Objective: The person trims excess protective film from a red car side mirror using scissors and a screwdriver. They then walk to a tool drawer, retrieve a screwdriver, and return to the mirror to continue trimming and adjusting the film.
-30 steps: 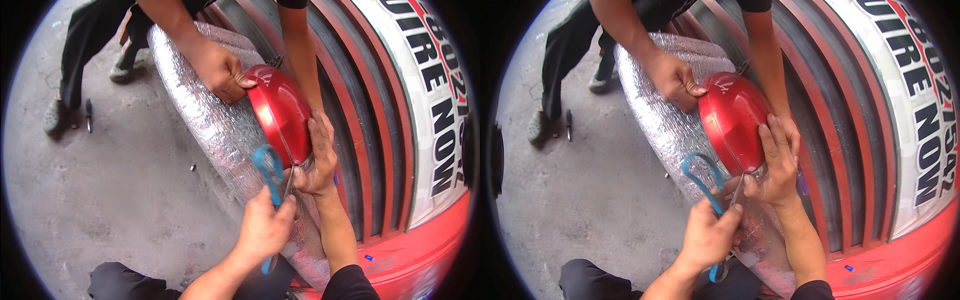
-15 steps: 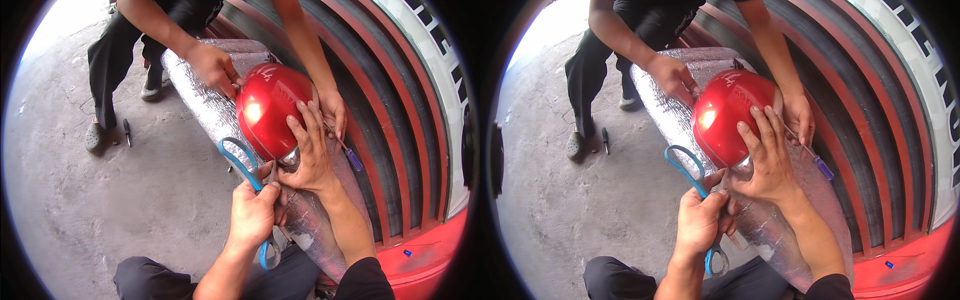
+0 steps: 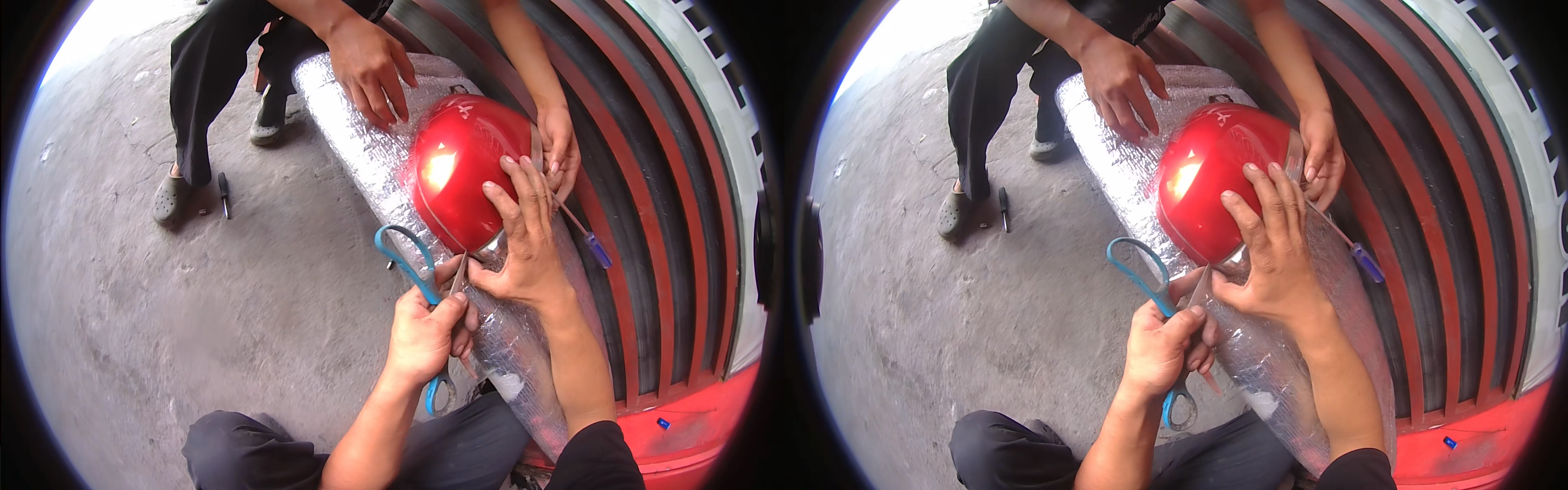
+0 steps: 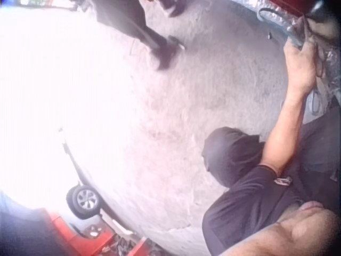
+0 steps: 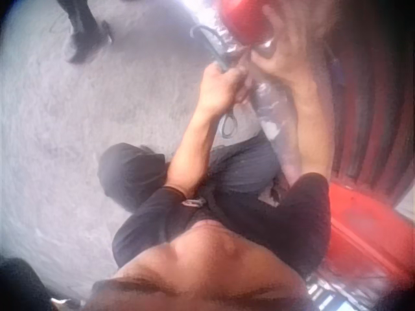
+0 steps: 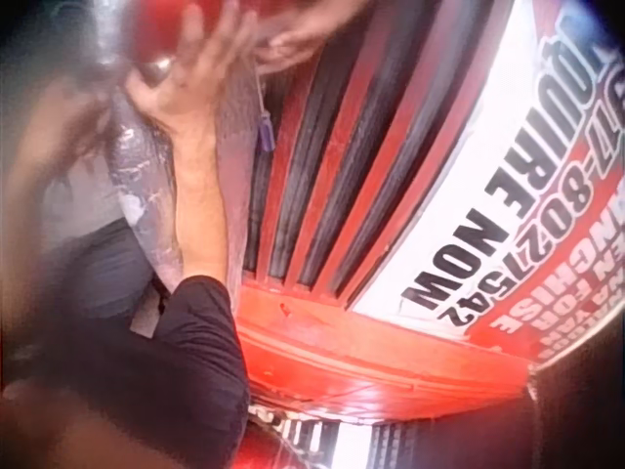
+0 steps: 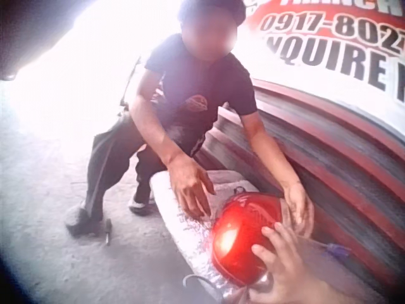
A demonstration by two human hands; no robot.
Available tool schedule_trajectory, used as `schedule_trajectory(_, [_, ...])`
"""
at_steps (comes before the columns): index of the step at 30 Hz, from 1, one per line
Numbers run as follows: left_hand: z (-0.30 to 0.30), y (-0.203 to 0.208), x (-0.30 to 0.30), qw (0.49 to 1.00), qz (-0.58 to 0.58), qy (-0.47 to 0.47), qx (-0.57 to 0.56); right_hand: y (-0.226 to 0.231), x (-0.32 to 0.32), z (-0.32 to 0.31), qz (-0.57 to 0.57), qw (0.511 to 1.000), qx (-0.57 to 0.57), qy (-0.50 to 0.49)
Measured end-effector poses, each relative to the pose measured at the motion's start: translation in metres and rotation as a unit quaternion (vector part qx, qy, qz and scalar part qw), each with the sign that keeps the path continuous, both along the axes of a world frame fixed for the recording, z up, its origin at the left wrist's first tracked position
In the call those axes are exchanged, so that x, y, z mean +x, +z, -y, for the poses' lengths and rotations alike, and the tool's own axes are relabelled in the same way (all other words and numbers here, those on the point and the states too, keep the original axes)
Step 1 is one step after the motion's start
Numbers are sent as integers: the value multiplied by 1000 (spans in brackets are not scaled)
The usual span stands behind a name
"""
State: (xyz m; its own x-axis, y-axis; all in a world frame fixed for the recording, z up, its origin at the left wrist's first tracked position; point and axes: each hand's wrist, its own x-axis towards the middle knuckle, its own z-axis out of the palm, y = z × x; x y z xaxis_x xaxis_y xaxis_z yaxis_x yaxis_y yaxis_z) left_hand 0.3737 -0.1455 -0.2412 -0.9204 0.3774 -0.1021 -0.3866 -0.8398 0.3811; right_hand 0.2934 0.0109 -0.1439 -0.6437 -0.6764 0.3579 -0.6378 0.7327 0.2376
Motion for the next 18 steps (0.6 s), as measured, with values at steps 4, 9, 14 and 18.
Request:
schedule_trajectory(4, [-4, -7, 1, 999, -1, 14, 33, 7, 0, 1, 29, 1000, 3, -4])
schedule_trajectory(9, [-16, 1, 6, 999, 21, 42, 18, 8, -1, -1, 27, 1000, 12, -6])
schedule_trajectory(14, [-17, 1, 7, 999, 27, 43, 11, 4, 1, 1, 48, 999, 0, -18])
schedule_trajectory(18, [-19, -15, 0, 959, -107, 125, -231, 8, 6, 12, 58, 997, 15, -53])
